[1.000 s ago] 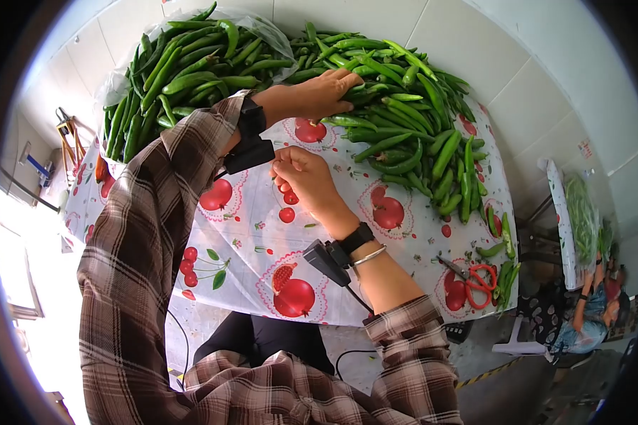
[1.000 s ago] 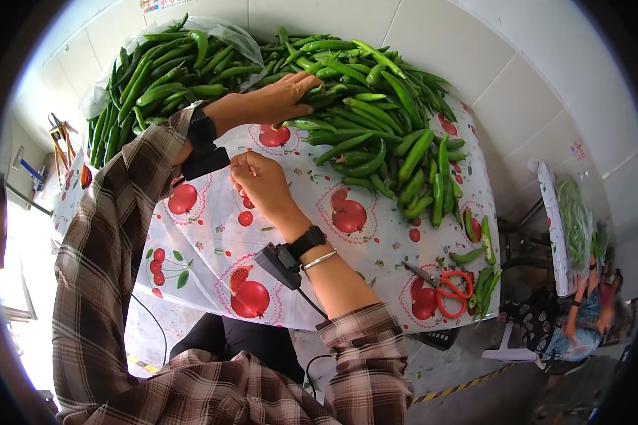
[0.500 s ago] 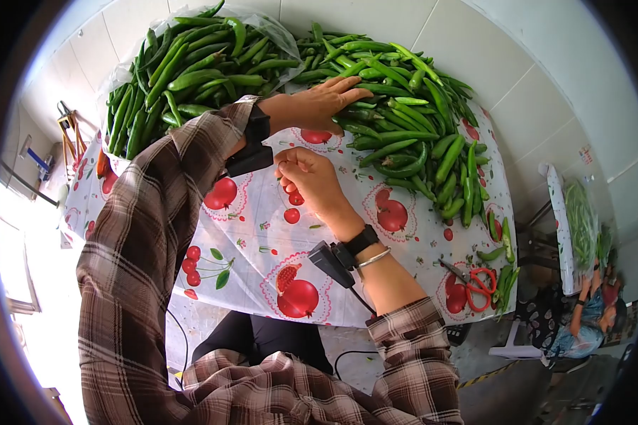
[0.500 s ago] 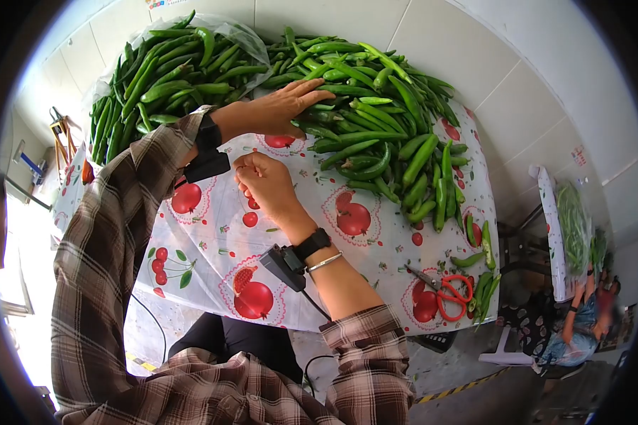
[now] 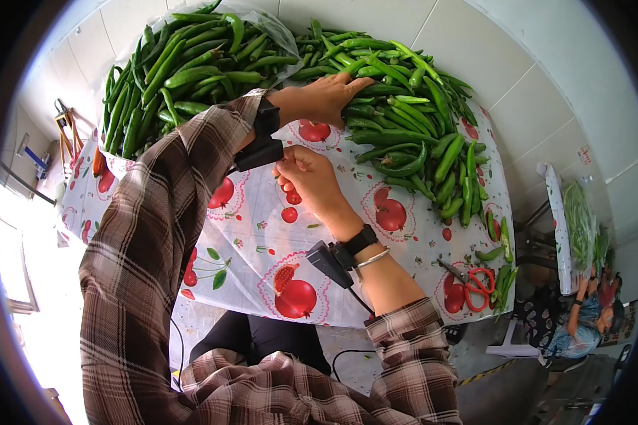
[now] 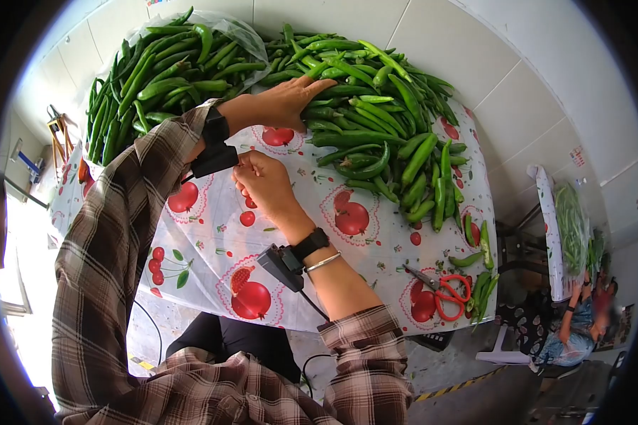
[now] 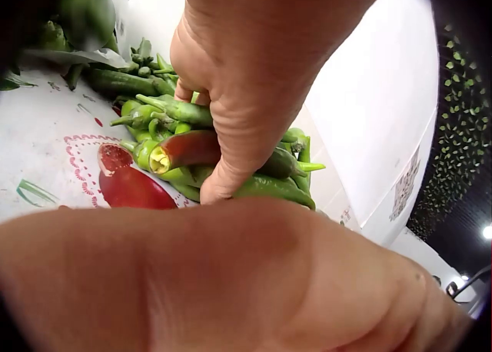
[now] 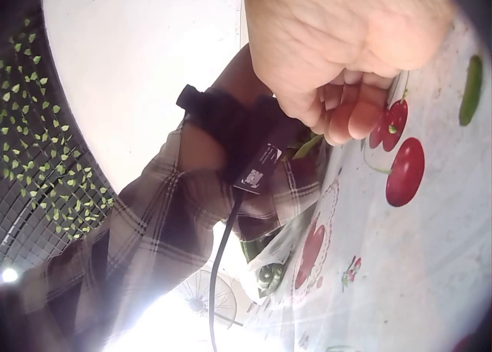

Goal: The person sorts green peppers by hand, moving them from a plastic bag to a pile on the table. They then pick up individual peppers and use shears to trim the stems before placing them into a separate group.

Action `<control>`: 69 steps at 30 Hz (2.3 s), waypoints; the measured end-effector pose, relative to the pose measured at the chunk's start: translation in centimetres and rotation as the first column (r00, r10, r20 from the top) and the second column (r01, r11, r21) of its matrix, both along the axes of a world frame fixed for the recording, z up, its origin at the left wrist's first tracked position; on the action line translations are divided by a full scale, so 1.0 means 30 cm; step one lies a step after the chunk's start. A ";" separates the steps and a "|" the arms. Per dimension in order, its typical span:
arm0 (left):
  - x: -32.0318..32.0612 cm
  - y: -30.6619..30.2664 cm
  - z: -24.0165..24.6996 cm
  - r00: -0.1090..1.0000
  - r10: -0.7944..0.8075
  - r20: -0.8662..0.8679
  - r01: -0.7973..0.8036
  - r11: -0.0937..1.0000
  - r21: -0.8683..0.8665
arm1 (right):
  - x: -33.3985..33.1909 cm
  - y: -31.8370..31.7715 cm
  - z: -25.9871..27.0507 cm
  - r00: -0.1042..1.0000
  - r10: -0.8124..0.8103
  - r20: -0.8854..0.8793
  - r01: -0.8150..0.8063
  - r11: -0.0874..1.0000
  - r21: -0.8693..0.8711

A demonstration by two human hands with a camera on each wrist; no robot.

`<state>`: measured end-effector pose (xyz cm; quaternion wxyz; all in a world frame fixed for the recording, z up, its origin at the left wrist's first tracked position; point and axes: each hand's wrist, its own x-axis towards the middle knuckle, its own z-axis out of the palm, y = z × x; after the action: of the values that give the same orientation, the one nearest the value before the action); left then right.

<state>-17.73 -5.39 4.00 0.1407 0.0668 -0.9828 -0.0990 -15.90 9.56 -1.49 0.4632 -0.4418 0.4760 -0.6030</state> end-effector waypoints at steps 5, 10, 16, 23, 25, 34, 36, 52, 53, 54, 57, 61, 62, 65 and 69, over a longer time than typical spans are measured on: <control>0.012 0.012 -0.008 0.999 0.002 -0.046 -0.003 1.000 -0.025 | 0.002 0.002 0.007 1.000 0.003 0.021 -0.003 1.000 0.014; 0.011 -0.001 -0.014 0.998 -0.034 -0.050 0.035 0.999 0.023 | 0.002 0.003 0.006 1.000 -0.006 -0.002 0.006 1.000 0.007; 0.028 0.007 0.005 0.999 -0.046 0.002 0.045 0.996 0.078 | -0.001 0.004 0.010 1.000 -0.001 -0.030 0.001 1.000 0.013; 0.077 0.001 0.010 0.998 -0.062 -0.010 0.063 0.991 0.119 | -0.002 0.009 0.013 1.000 0.005 -0.008 -0.005 1.000 0.010; 0.129 0.034 0.051 0.999 -0.015 0.034 0.007 0.975 0.223 | 0.000 0.010 0.015 1.000 0.000 0.000 0.000 1.000 0.020; 0.359 0.051 0.073 0.994 0.090 -0.058 -0.045 0.843 0.537 | -0.014 -0.002 -0.021 1.000 0.019 0.013 -0.019 1.000 0.021; 0.427 0.078 0.095 0.988 0.128 -0.083 -0.057 0.817 0.575 | -0.010 0.004 -0.013 1.000 0.001 -0.029 0.000 1.000 0.024; 0.932 -0.099 0.195 0.675 0.658 -0.334 -0.418 0.714 0.561 | -0.003 0.016 0.027 0.993 -0.002 -0.115 0.008 0.999 0.052; 0.950 -0.123 0.194 0.639 0.652 -0.408 -0.447 0.747 0.492 | -0.002 0.017 0.028 0.992 -0.009 -0.122 0.016 0.998 0.060; 0.976 -0.155 0.191 0.636 0.652 -0.412 -0.410 0.738 0.535 | -0.003 0.017 0.027 0.992 -0.007 -0.124 0.015 0.998 0.061; 1.039 -0.293 0.156 0.609 0.591 -0.529 -0.383 0.803 0.455 | -0.004 0.016 0.024 0.990 0.000 -0.141 0.008 0.999 0.051; 1.093 -0.363 0.162 0.592 0.626 -0.508 -0.456 0.780 0.429 | -0.005 0.016 0.025 0.987 -0.008 -0.158 0.015 0.999 0.042; 1.099 -0.373 0.162 0.580 0.641 -0.502 -0.472 0.767 0.434 | -0.005 0.016 0.024 0.987 -0.011 -0.157 0.017 0.999 0.042; 1.104 -0.393 0.149 0.594 0.604 -0.531 -0.483 0.796 0.366 | -0.006 0.015 0.024 0.987 -0.004 -0.159 0.010 0.999 0.039; 1.090 -0.321 0.163 0.596 0.701 -0.392 -0.491 0.704 0.513 | -0.004 0.017 0.029 0.987 -0.005 -0.160 0.013 0.999 0.044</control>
<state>14.98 -15.03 8.89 0.4331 0.3894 -0.7785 -0.2341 -16.01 10.07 -0.61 0.4307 -0.4759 0.5272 -0.5568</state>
